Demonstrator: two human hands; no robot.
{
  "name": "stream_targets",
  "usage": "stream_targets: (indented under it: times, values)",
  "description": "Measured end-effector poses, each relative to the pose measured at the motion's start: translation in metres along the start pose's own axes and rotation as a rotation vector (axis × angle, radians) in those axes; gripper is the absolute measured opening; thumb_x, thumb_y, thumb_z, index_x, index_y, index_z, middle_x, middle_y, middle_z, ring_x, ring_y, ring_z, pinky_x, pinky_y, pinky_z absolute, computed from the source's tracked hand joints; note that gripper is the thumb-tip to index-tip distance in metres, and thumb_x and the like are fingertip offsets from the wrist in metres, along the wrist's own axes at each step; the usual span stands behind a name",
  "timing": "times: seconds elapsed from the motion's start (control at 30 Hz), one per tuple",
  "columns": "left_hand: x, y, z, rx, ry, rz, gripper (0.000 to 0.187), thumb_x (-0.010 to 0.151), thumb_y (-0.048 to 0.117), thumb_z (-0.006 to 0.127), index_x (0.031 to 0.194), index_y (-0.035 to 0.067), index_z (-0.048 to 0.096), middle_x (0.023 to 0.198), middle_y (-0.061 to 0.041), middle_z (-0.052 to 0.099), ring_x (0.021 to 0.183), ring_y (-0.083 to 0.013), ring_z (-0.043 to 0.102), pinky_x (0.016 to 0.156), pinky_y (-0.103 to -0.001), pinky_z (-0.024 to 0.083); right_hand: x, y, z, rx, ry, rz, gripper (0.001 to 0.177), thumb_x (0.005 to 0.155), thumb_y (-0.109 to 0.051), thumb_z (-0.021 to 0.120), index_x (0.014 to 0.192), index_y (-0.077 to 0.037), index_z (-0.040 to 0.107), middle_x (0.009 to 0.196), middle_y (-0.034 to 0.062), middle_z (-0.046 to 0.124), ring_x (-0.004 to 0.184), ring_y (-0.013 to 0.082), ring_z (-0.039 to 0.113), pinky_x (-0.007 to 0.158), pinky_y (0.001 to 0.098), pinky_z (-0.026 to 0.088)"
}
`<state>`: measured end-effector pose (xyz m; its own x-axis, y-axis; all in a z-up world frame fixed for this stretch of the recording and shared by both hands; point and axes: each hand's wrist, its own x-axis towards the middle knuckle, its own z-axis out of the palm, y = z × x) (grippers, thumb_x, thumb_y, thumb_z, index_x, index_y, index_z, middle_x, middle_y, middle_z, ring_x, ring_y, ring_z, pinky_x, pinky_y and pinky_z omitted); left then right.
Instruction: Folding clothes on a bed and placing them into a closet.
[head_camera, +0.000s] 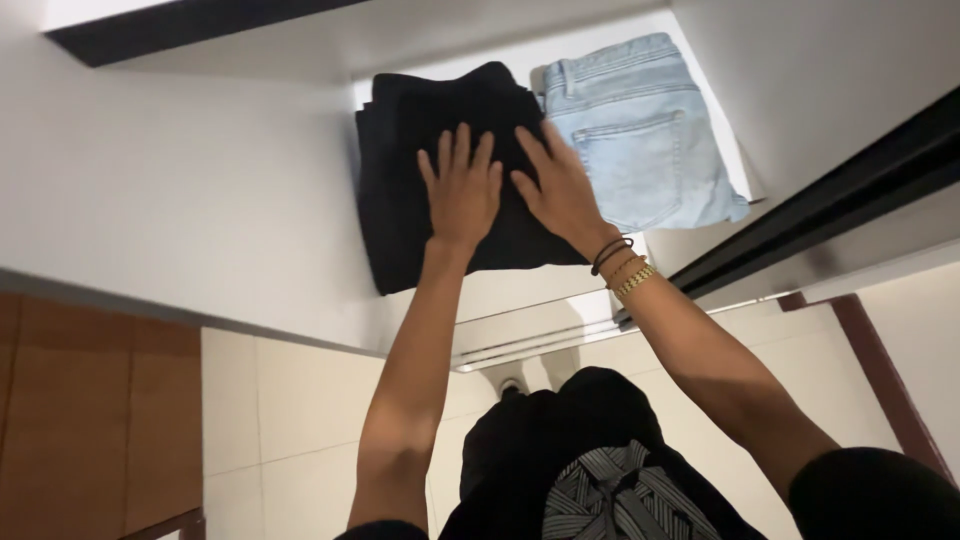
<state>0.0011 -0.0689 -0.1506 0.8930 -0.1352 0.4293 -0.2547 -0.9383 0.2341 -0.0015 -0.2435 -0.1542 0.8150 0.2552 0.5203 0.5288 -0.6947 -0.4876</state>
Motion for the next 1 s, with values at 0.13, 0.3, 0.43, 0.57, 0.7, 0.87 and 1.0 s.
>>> stream_targets:
  times: [0.13, 0.3, 0.43, 0.57, 0.7, 0.87, 1.0]
  values:
    - [-0.006, 0.023, 0.014, -0.068, 0.026, 0.076, 0.047, 0.105, 0.033, 0.054, 0.147, 0.014, 0.054, 0.156, -0.018, 0.045, 0.148, -0.0384, 0.035, 0.119, -0.067, 0.018, -0.006, 0.007, -0.017, 0.067, -0.066, -0.025, 0.063, 0.099, -0.019, 0.066, 0.156, -0.006, 0.043, 0.158, 0.0306, 0.038, 0.140, 0.0482, 0.044, 0.116, 0.0514, 0.038]
    - [-0.006, 0.043, 0.020, -0.110, 0.046, 0.140, 0.045, 0.109, 0.034, 0.053, 0.147, 0.011, 0.054, 0.153, -0.020, 0.047, 0.144, -0.0420, 0.036, 0.115, -0.069, 0.019, -0.020, 0.008, -0.055, 0.102, -0.148, -0.081, 0.061, 0.103, -0.018, 0.062, 0.157, -0.003, 0.039, 0.157, 0.0255, 0.044, 0.141, 0.0450, 0.045, 0.118, 0.0494, 0.038]
    - [-0.017, 0.078, -0.002, -0.101, -0.039, 0.134, 0.045, 0.105, 0.034, 0.056, 0.144, 0.011, 0.055, 0.154, -0.017, 0.049, 0.146, -0.0381, 0.038, 0.118, -0.066, 0.022, -0.047, 0.031, -0.079, 0.076, -0.218, -0.150, 0.059, 0.103, -0.017, 0.060, 0.156, -0.001, 0.040, 0.157, 0.0243, 0.044, 0.144, 0.0434, 0.044, 0.120, 0.0492, 0.035]
    - [-0.026, 0.114, 0.029, -0.178, -0.115, 0.308, 0.046, 0.099, 0.030, 0.063, 0.139, 0.009, 0.056, 0.153, -0.015, 0.051, 0.149, -0.0324, 0.039, 0.123, -0.065, 0.021, -0.067, 0.048, -0.106, -0.154, -0.401, -0.245, 0.058, 0.087, -0.018, 0.067, 0.139, 0.002, 0.049, 0.153, 0.0263, 0.042, 0.146, 0.0428, 0.033, 0.119, 0.0515, 0.022]
    - [-0.037, 0.144, 0.046, -0.230, -0.219, 0.350, 0.071, 0.085, 0.020, 0.070, 0.148, -0.003, 0.048, 0.159, -0.017, 0.042, 0.152, -0.0330, 0.033, 0.123, -0.064, 0.019, -0.072, 0.057, -0.118, -0.303, -0.577, -0.192, 0.054, 0.085, -0.014, 0.067, 0.136, -0.001, 0.055, 0.152, 0.0162, 0.046, 0.151, 0.0336, 0.030, 0.128, 0.0483, 0.017]
    - [-0.034, 0.163, 0.025, -0.138, -0.331, 0.195, 0.088, 0.079, 0.024, 0.080, 0.156, 0.011, 0.037, 0.161, -0.027, 0.026, 0.150, -0.0507, 0.017, 0.123, -0.062, 0.013, -0.079, 0.080, -0.108, -0.275, -0.448, -0.242, 0.055, 0.090, -0.004, 0.061, 0.143, -0.002, 0.051, 0.158, 0.0143, 0.045, 0.152, 0.0326, 0.031, 0.127, 0.0482, 0.021]
    - [-0.039, 0.158, 0.063, -0.059, -0.259, 0.060, 0.111, 0.075, 0.038, 0.086, 0.160, 0.010, 0.019, 0.158, -0.044, 0.016, 0.152, -0.0559, 0.011, 0.124, -0.058, 0.007, -0.082, 0.086, -0.119, -0.193, -0.398, -0.225, 0.062, 0.091, 0.001, 0.057, 0.151, 0.000, 0.044, 0.162, 0.0174, 0.040, 0.152, 0.0334, 0.033, 0.123, 0.0484, 0.024]
